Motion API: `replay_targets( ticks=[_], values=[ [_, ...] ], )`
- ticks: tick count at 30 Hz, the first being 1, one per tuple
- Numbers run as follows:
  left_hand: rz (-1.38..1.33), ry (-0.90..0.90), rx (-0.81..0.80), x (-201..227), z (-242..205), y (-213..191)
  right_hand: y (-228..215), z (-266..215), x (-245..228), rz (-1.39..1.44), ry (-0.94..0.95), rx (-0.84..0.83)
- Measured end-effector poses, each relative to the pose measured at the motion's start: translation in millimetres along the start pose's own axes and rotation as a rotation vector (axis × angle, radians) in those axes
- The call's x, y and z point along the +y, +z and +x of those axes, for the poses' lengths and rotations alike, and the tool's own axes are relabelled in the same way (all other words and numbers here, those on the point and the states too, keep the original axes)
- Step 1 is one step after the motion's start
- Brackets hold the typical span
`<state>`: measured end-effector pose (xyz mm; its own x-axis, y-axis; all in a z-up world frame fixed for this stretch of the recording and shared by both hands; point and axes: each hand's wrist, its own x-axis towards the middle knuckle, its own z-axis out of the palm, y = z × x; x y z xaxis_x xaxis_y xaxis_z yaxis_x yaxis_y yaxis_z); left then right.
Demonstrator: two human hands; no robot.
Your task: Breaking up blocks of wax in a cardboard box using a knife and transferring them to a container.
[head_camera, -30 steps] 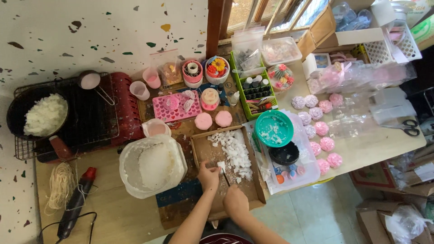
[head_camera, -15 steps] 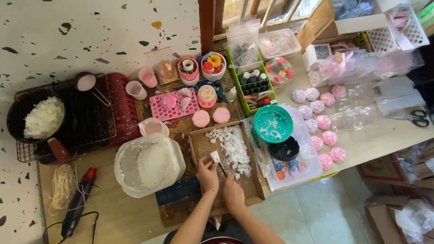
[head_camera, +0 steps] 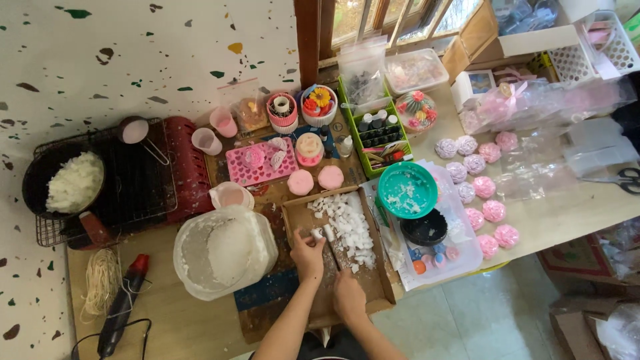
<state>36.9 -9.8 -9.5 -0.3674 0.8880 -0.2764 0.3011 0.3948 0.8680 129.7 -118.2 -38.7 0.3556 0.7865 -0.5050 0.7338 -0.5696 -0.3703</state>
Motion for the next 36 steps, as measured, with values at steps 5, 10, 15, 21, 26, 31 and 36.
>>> replay_targets(
  ticks=[5, 10, 15, 21, 26, 31, 36],
  values=[
    [-0.019, -0.072, 0.016, -16, 6, -3, -25, -3, 4, -0.018, 0.01, 0.073],
    [0.073, -0.141, -0.108, -35, 3, -6, -29, -8, 3, -0.008, 0.002, 0.107],
    [0.269, -0.083, -0.129, -11, -3, -22, -24, -5, 0, -0.043, -0.111, 0.097],
    [0.254, 0.117, -0.012, -5, 13, -26, 1, 12, -4, 0.008, -0.262, 0.114],
    [0.35, 0.218, -0.1, 19, 40, -27, 19, 15, -6, -0.048, -0.226, 0.026],
    [0.589, 0.206, -0.281, 10, 64, -12, 36, 18, -4, -0.061, -0.233, 0.052],
    [0.636, 0.157, -0.258, 4, 74, -3, 31, 14, -13, -0.096, -0.182, 0.041]
  ],
)
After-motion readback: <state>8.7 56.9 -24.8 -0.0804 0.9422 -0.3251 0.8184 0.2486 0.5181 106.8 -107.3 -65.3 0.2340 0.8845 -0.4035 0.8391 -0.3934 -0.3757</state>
